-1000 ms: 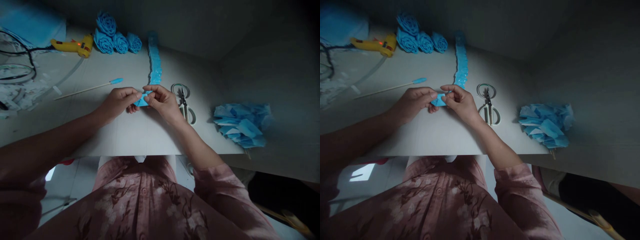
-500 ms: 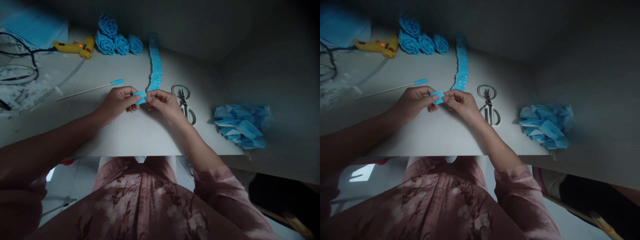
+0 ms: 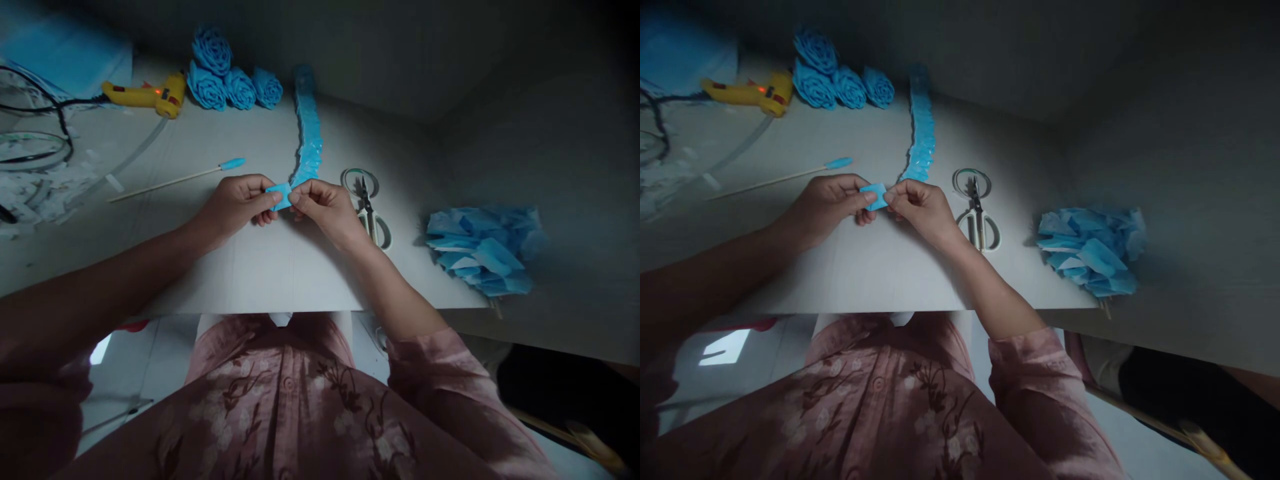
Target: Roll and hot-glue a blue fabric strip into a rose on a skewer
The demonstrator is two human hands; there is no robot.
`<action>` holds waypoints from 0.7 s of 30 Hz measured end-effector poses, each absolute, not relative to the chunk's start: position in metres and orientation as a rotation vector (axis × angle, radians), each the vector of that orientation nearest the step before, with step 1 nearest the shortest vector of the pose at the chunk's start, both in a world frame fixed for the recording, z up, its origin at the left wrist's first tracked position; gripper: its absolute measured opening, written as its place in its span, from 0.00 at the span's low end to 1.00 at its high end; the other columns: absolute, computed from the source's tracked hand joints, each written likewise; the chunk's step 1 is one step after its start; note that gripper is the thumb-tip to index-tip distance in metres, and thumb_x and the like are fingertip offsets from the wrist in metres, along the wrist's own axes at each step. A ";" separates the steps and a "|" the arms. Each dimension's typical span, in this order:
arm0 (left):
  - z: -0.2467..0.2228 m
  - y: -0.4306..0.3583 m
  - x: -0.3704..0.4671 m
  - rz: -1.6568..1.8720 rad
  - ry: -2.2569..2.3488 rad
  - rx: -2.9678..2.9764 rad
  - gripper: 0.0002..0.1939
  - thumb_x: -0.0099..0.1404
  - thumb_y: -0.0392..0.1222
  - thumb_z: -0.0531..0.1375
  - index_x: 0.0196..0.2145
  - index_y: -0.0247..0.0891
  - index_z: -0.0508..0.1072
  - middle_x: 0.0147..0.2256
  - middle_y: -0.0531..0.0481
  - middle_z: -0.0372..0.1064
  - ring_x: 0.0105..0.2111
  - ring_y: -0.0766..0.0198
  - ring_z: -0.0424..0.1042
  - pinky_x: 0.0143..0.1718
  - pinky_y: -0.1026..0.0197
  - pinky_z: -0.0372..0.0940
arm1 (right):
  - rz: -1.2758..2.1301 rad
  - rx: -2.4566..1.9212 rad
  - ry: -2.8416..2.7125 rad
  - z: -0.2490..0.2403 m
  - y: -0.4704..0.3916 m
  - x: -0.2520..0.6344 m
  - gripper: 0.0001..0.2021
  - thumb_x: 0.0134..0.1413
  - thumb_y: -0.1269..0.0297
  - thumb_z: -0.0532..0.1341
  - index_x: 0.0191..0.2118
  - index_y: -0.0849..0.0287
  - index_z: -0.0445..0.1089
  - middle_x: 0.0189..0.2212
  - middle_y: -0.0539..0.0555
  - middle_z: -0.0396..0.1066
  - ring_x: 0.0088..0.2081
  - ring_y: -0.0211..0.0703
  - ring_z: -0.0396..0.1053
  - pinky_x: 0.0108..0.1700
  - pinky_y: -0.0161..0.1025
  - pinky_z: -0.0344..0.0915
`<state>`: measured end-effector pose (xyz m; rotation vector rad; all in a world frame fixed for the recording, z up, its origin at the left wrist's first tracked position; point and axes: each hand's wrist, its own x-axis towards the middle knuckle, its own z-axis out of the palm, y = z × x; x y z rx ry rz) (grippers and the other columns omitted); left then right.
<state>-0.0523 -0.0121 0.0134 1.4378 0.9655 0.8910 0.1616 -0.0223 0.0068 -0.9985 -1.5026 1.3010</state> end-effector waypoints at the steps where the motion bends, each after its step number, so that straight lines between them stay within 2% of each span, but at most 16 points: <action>1: 0.014 -0.012 -0.052 0.887 0.976 1.442 0.08 0.72 0.37 0.70 0.34 0.36 0.78 0.26 0.52 0.76 0.24 0.68 0.72 0.28 0.68 0.67 | 1.294 -1.004 -1.507 0.007 -0.022 0.161 0.27 0.54 0.35 0.78 0.34 0.55 0.74 0.29 0.48 0.71 0.33 0.38 0.68 0.38 0.39 0.74; 6: 0.014 -0.011 -0.051 0.866 1.020 1.433 0.09 0.72 0.33 0.68 0.32 0.37 0.77 0.25 0.53 0.74 0.23 0.69 0.71 0.29 0.67 0.66 | 1.283 -1.042 -1.533 0.008 -0.023 0.160 0.28 0.54 0.34 0.78 0.33 0.55 0.74 0.29 0.48 0.72 0.33 0.38 0.67 0.38 0.38 0.74; 12: 0.012 -0.010 -0.052 0.884 1.039 1.465 0.10 0.71 0.36 0.70 0.31 0.38 0.77 0.25 0.52 0.75 0.24 0.67 0.73 0.29 0.66 0.67 | 1.346 -1.029 -1.491 0.012 -0.027 0.160 0.29 0.56 0.30 0.76 0.34 0.55 0.76 0.31 0.50 0.72 0.33 0.39 0.69 0.40 0.39 0.76; 17: 0.013 -0.012 -0.052 0.861 1.028 1.480 0.10 0.69 0.39 0.71 0.31 0.38 0.77 0.25 0.52 0.75 0.24 0.67 0.73 0.29 0.66 0.67 | 1.323 -1.044 -1.486 0.008 -0.025 0.159 0.30 0.50 0.31 0.79 0.36 0.54 0.76 0.31 0.48 0.72 0.33 0.39 0.69 0.38 0.39 0.74; 21: 0.014 -0.012 -0.053 0.853 1.011 1.454 0.11 0.70 0.42 0.71 0.31 0.38 0.76 0.26 0.51 0.75 0.24 0.66 0.73 0.29 0.65 0.66 | 1.252 -1.025 -1.503 0.008 -0.024 0.161 0.27 0.59 0.31 0.74 0.37 0.54 0.77 0.31 0.50 0.71 0.35 0.41 0.69 0.40 0.41 0.74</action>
